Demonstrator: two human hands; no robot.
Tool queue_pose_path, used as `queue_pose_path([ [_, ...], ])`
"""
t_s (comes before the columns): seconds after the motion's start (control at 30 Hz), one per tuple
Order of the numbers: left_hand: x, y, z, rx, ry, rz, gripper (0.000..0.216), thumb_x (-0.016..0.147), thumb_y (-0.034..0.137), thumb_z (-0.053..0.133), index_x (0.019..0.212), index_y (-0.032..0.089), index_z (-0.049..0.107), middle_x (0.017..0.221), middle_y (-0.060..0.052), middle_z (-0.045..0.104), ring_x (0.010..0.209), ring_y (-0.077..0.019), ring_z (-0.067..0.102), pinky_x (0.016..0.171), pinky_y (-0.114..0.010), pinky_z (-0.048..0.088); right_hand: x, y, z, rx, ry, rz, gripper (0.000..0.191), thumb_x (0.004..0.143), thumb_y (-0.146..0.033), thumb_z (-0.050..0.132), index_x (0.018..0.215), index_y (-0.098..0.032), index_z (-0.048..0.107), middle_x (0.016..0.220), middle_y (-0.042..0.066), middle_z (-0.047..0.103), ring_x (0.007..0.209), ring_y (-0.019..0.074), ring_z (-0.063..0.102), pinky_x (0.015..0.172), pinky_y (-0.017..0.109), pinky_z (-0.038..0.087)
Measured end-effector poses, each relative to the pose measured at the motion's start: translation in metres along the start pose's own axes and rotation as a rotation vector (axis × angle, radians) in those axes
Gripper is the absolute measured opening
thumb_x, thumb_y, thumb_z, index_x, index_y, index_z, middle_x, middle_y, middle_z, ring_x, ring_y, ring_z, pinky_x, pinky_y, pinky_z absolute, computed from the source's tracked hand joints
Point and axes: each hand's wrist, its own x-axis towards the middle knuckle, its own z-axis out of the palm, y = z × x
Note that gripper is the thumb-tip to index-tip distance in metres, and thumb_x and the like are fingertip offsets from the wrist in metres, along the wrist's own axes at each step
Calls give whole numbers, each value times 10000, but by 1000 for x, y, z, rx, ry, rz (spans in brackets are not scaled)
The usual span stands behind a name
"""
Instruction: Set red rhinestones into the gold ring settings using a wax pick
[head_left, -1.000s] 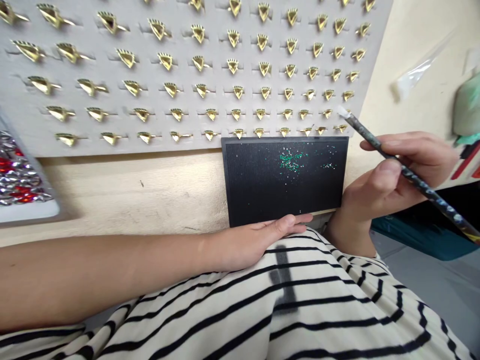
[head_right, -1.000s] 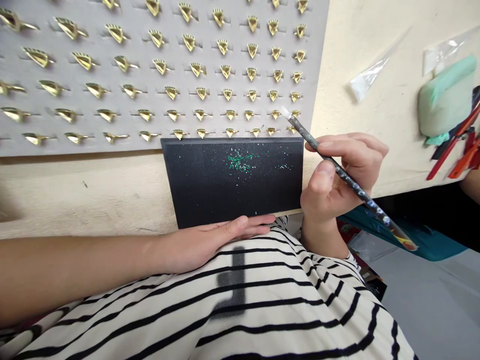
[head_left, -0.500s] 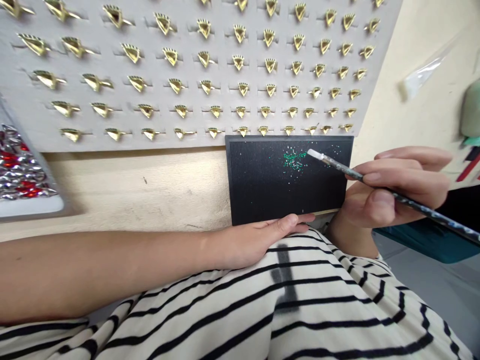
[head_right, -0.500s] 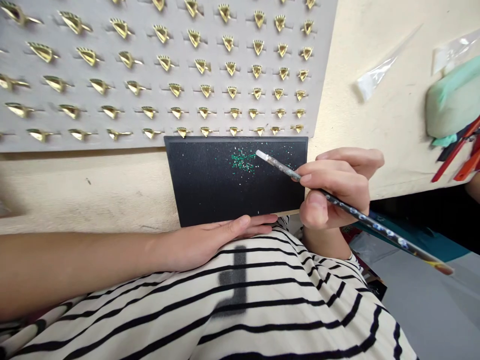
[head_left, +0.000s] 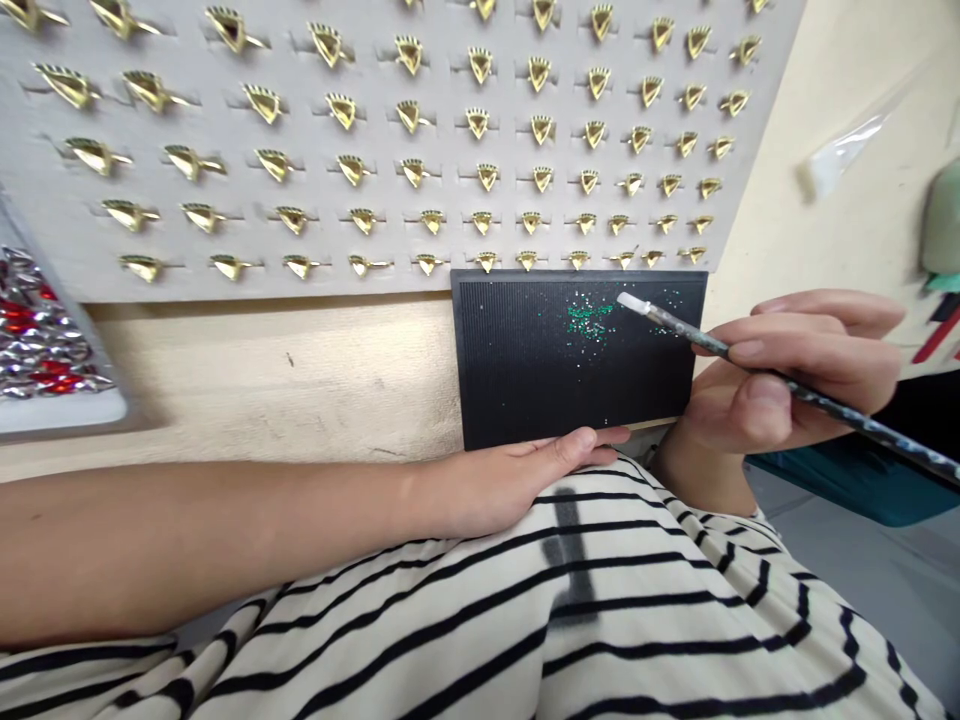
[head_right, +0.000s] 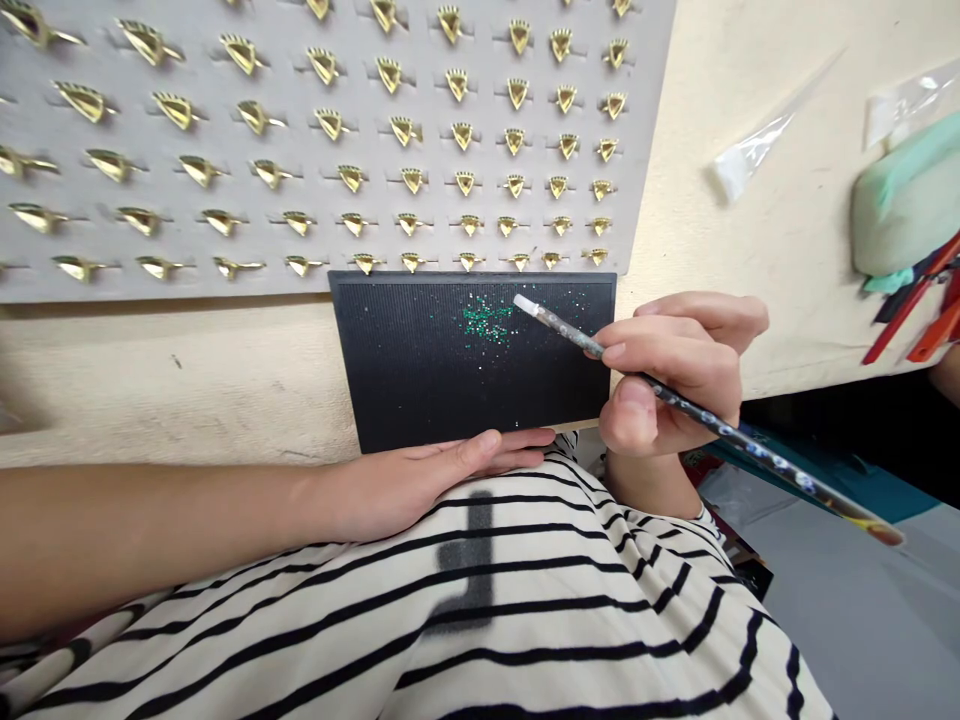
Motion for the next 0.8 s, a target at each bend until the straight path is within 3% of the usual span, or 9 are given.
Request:
queue_pose_path([
  [0.07,0,1,0,-2,0,-1,565,965,594,191,1433,322,352,1431,103,474,1354,-68,383,1160,-174,204,4,-3,4,73,120,-113,296,830,-440,427,691,-190,506,558,-42,472,722,94,507,775,371,446],
  [0.13,-1,2,-1,34,1,-12,559,964,597,189,1410,329,393,1459,129,430,1370,-66,354,1166,-165,181,8,-6,6,78,151,-107,252,830,-398,441,726,-183,522,591,-42,495,715,86,499,775,362,445],
  [0.27,-2,4,-1,76,4,-40,547,967,594,173,1403,352,397,1463,156,414,1374,-61,345,1173,-167,163,11,-8,4,31,59,-20,187,831,-324,426,769,-185,534,652,-44,543,756,82,502,806,349,445],
  [0.47,0,0,0,-1,5,-19,560,962,604,189,1431,342,348,1419,114,486,1350,-60,387,1162,-173,199,5,-3,1,94,32,-133,224,840,-364,397,739,-200,510,574,-78,516,637,68,488,768,337,437],
  [0.63,-1,0,0,-2,-6,-15,556,969,585,183,1440,331,334,1434,99,472,1357,-78,384,1172,-205,194,5,-6,-1,113,-60,-127,194,839,-325,400,758,-194,518,616,-85,552,588,50,469,693,297,414],
  [0.8,-2,1,-1,19,-1,-6,578,961,601,173,1441,324,337,1434,92,473,1363,-96,378,1178,-218,180,7,-7,-2,133,-55,-134,175,824,-307,410,756,-193,525,605,-74,559,602,65,457,670,294,404],
])
